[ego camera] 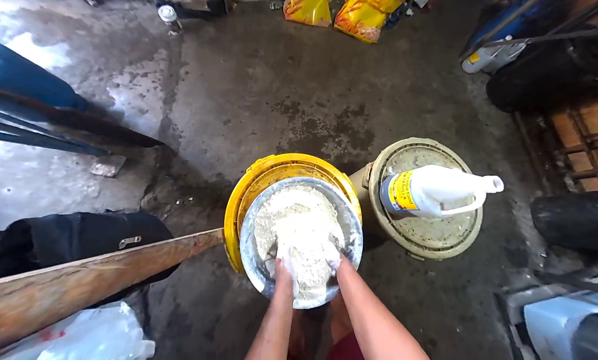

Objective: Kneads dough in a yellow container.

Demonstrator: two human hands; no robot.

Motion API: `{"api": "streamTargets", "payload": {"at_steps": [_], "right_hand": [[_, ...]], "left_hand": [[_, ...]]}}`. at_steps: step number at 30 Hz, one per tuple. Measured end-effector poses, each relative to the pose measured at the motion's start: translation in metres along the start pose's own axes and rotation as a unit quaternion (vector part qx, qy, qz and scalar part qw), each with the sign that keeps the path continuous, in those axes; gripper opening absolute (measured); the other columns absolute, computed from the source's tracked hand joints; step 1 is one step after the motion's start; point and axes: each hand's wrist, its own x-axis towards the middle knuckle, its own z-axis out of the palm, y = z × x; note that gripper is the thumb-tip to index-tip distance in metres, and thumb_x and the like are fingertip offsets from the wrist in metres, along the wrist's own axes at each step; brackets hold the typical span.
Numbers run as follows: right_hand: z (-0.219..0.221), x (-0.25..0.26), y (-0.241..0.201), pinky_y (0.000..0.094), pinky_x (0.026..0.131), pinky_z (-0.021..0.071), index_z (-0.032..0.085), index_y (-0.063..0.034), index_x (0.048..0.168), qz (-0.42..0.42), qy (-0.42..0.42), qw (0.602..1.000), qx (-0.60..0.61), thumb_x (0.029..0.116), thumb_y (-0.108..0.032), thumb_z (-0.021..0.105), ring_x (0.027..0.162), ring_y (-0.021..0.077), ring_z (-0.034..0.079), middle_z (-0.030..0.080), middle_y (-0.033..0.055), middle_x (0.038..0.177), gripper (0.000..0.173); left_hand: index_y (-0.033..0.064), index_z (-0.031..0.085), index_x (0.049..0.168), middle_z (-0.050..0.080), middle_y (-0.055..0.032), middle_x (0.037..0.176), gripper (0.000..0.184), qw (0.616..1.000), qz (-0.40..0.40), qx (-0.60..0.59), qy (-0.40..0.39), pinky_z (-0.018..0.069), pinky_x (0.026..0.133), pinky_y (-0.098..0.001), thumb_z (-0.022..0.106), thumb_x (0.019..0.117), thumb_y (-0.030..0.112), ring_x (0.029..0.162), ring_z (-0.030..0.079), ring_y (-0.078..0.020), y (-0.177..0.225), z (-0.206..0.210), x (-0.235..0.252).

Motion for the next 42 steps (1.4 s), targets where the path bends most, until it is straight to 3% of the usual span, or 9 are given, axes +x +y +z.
{"api": "streamTargets", "payload": {"at_steps": [6, 10, 14, 19, 21, 24, 31, 37, 42], "right_hand": [[0.005, 0.008, -0.024, 0.0454, 0.119, 0.0354, 0.039, 0.0127, 0.149, -0.079, -0.028, 0.993, -0.085, 0.1082, -0.008, 0.047, 0.142, 0.0374, 0.046, 0.046, 0.032, 0.151, 0.046], [0.005, -0.009, -0.039, 0.0455, 0.12, 0.0359, 0.039, 0.012, 0.149, -0.125, -0.035, 0.968, -0.214, 0.1007, -0.012, 0.063, 0.141, 0.0369, 0.048, 0.048, 0.031, 0.149, 0.059], [-0.012, -0.001, -0.043, 0.0491, 0.115, 0.0429, 0.06, 0.0034, 0.136, -0.128, 0.037, 0.922, -0.364, 0.1031, -0.035, 0.058, 0.133, 0.036, 0.057, 0.061, 0.0255, 0.138, 0.05], [-0.035, -0.017, -0.054, 0.0463, 0.116, 0.0424, 0.06, -0.0044, 0.141, -0.177, 0.03, 0.899, -0.399, 0.1032, -0.036, 0.058, 0.134, 0.0314, 0.057, 0.062, 0.021, 0.139, 0.049], [-0.044, -0.013, -0.056, 0.0455, 0.116, 0.0426, 0.059, -0.006, 0.142, -0.215, 0.033, 0.879, -0.424, 0.1019, -0.034, 0.06, 0.134, 0.0298, 0.057, 0.061, 0.0189, 0.141, 0.049], [-0.057, 0.0, -0.071, 0.045, 0.116, 0.0425, 0.06, -0.005, 0.141, -0.261, 0.023, 0.852, -0.453, 0.1011, -0.033, 0.061, 0.135, 0.0299, 0.056, 0.06, 0.0192, 0.143, 0.049], [-0.071, 0.02, -0.125, 0.0452, 0.118, 0.04, 0.062, -0.0043, 0.139, -0.352, -0.021, 0.802, -0.481, 0.1, -0.029, 0.063, 0.138, 0.031, 0.053, 0.059, 0.02, 0.143, 0.046], [-0.053, 0.053, -0.142, 0.045, 0.121, 0.0362, 0.049, -0.0039, 0.151, -0.391, -0.05, 0.769, -0.503, 0.0956, -0.04, 0.069, 0.144, 0.0311, 0.047, 0.051, 0.0209, 0.152, 0.069], [-0.046, 0.092, -0.153, 0.05, 0.118, 0.0386, 0.05, -0.0056, 0.15, -0.328, -0.112, 0.813, -0.467, 0.101, -0.041, 0.063, 0.138, 0.0312, 0.053, 0.056, 0.0207, 0.146, 0.062]], "left_hand": [[-0.0032, 0.038, 0.152, 0.042, -0.0242, 0.156, 0.049, 0.998, -0.041, -0.027, -0.029, 0.0342, 0.117, -0.0508, 0.032, 0.1135, 0.027, 0.143, 0.041, -0.0336, 0.027, 0.008, -0.014], [-0.0058, 0.044, 0.145, 0.05, -0.0265, 0.145, 0.046, 0.999, -0.036, -0.007, -0.027, 0.0413, 0.108, -0.051, 0.031, 0.1137, 0.024, 0.132, 0.049, -0.0344, 0.036, 0.006, -0.01], [-0.0077, 0.053, 0.138, 0.06, -0.027, 0.134, 0.036, 0.995, 0.03, 0.086, -0.051, 0.0455, 0.108, -0.0488, 0.051, 0.107, 0.012, 0.126, 0.057, -0.0338, 0.041, -0.003, -0.015], [-0.0056, 0.059, 0.133, 0.067, -0.0266, 0.122, 0.038, 0.96, 0.081, 0.266, -0.036, 0.0488, 0.104, -0.0551, 0.062, 0.0983, 0.009, 0.117, 0.065, -0.0372, 0.061, -0.018, -0.03], [-0.0049, 0.058, 0.135, 0.066, -0.0258, 0.124, 0.039, 0.954, 0.095, 0.282, -0.024, 0.0488, 0.105, -0.0541, 0.061, 0.0968, 0.005, 0.119, 0.064, -0.0364, 0.064, -0.015, -0.037], [-0.0056, 0.043, 0.149, 0.05, -0.0255, 0.149, 0.063, 0.954, 0.12, 0.274, -0.01, 0.0382, 0.118, -0.0459, 0.065, 0.0909, 0.002, 0.14, 0.049, -0.0327, 0.062, -0.002, -0.044], [-0.0163, 0.043, 0.144, 0.047, -0.0363, 0.145, 0.065, 0.952, 0.134, 0.066, 0.269, 0.0343, 0.118, -0.0518, 0.067, 0.0857, 0.002, 0.139, 0.046, -0.0432, 0.003, 0.056, -0.086], [-0.01, 0.028, 0.155, 0.029, -0.0364, 0.158, 0.078, 0.938, 0.001, 0.035, 0.344, 0.0319, 0.121, -0.05, 0.068, 0.092, 0.014, 0.146, 0.036, -0.0447, -0.037, 0.117, -0.06], [-0.0066, 0.029, 0.157, 0.036, -0.0316, 0.157, 0.076, 0.928, -0.049, 0.018, 0.37, 0.0305, 0.122, -0.0507, 0.064, 0.0976, 0.028, 0.147, 0.038, -0.041, -0.034, 0.111, -0.021]]}}
